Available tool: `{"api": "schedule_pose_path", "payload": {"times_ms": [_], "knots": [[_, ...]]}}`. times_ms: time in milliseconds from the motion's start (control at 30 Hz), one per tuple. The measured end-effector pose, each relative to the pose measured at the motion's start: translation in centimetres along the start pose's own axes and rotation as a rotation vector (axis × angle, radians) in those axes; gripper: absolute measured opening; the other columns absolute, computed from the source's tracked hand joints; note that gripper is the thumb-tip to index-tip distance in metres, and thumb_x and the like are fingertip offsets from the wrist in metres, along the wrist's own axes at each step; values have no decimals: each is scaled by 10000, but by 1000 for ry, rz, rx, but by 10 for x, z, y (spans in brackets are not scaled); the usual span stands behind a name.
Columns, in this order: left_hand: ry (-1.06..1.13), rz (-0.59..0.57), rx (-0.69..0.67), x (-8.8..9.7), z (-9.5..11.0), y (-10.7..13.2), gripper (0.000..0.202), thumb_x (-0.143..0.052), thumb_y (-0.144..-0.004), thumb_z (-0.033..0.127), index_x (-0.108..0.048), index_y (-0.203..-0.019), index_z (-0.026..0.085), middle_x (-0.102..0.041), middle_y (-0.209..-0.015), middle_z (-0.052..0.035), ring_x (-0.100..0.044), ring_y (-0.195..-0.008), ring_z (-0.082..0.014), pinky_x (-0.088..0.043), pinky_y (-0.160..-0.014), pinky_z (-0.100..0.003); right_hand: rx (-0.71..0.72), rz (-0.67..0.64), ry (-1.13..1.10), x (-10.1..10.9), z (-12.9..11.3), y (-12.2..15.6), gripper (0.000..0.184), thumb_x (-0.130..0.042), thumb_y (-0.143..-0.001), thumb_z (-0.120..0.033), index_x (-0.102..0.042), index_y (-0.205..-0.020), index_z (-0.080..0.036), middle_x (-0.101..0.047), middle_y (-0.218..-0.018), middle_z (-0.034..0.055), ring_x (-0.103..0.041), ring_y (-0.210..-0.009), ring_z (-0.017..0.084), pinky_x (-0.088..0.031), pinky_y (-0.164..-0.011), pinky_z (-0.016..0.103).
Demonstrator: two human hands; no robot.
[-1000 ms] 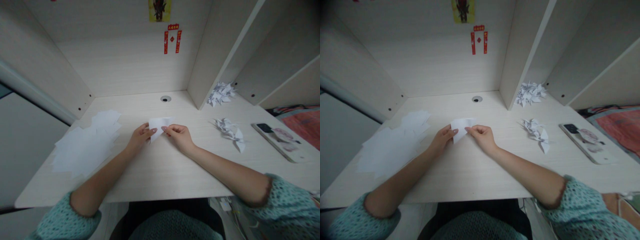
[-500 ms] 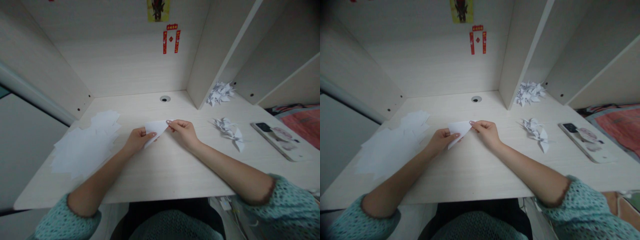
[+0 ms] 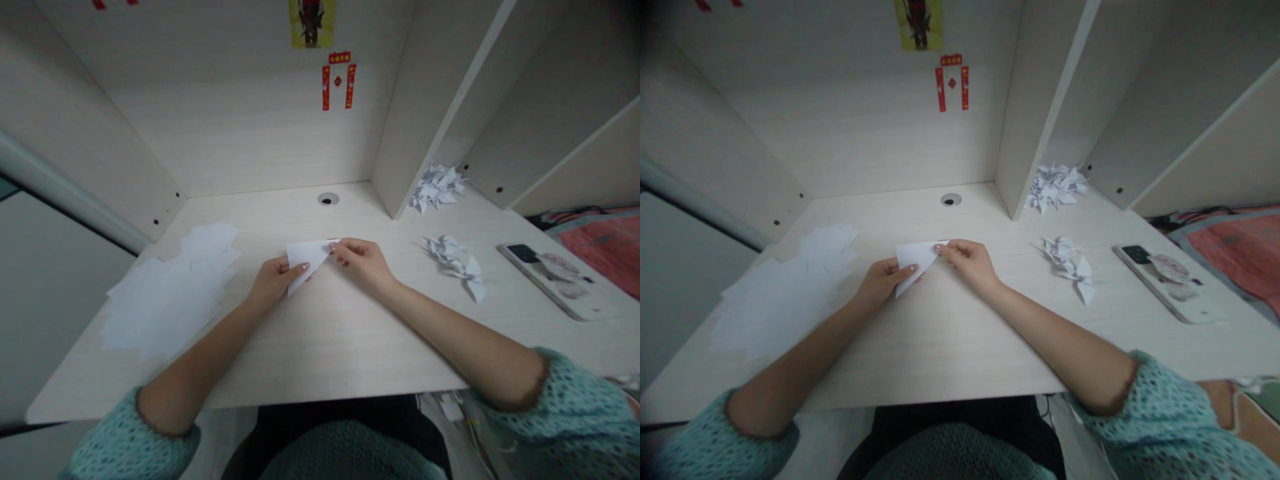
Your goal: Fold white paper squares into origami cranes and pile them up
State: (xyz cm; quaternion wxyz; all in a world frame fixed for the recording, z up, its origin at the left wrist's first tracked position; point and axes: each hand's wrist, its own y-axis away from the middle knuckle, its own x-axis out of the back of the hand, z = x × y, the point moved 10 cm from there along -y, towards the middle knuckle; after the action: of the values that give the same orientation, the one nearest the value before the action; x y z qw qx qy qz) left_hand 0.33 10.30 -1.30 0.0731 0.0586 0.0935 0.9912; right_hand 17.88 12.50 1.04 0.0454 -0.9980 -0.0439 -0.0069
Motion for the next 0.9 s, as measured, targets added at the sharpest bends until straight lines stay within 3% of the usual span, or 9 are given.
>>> {"api": "schedule_pose_path", "payload": {"times_ms": [133, 333, 567, 767, 900], "knots": [[18, -33, -2, -5, -2, 1, 354, -726, -660, 423, -705, -860, 132, -725, -777, -63, -592, -586, -142, -407, -536, -227, -23, -62, 69, -12, 5, 6, 354, -686, -698, -494, -671, -609, -152, -573, -551, -6, -451, -537, 105, -320, -526, 244], [-86, -103, -97, -14, 5, 5, 357, -686, -713, 433, -701, -952, 168, -728, -873, -58, -624, -679, -169, -449, -622, -258, 51, -49, 68, -10, 6, 3, 381, -602, -784, -490, -600, -601, -156, -534, -546, -16, -458, -534, 105, -338, -552, 242], [-174, -17, -198, -9, 24, 7, 363, -611, -763, 452, -624, -557, 153, -599, -555, 5, -501, -543, -112, -386, -548, -217, 144, 7, 191, -1, -2, 2, 383, -567, -815, -485, -529, -598, -173, -506, -561, -23, -459, -547, 109, -343, -552, 237], [-132, 78, -197, -1, 28, 9, 379, -630, -736, 450, -586, -500, 156, -549, -509, 12, -451, -503, -97, -364, -510, -211, 92, -40, 184, -7, -1, 5, 394, -582, -784, -533, -632, -668, -160, -578, -626, 9, -504, -601, 130, -371, -577, 241], [-144, 89, -217, -1, 32, 11, 391, -622, -746, 444, -574, -489, 154, -534, -498, 14, -437, -501, -94, -363, -511, -209, 84, -104, 214, -15, 2, 9, 411, -601, -764, -539, -622, -609, -158, -544, -581, -5, -467, -564, 118, -344, -550, 239]]}}
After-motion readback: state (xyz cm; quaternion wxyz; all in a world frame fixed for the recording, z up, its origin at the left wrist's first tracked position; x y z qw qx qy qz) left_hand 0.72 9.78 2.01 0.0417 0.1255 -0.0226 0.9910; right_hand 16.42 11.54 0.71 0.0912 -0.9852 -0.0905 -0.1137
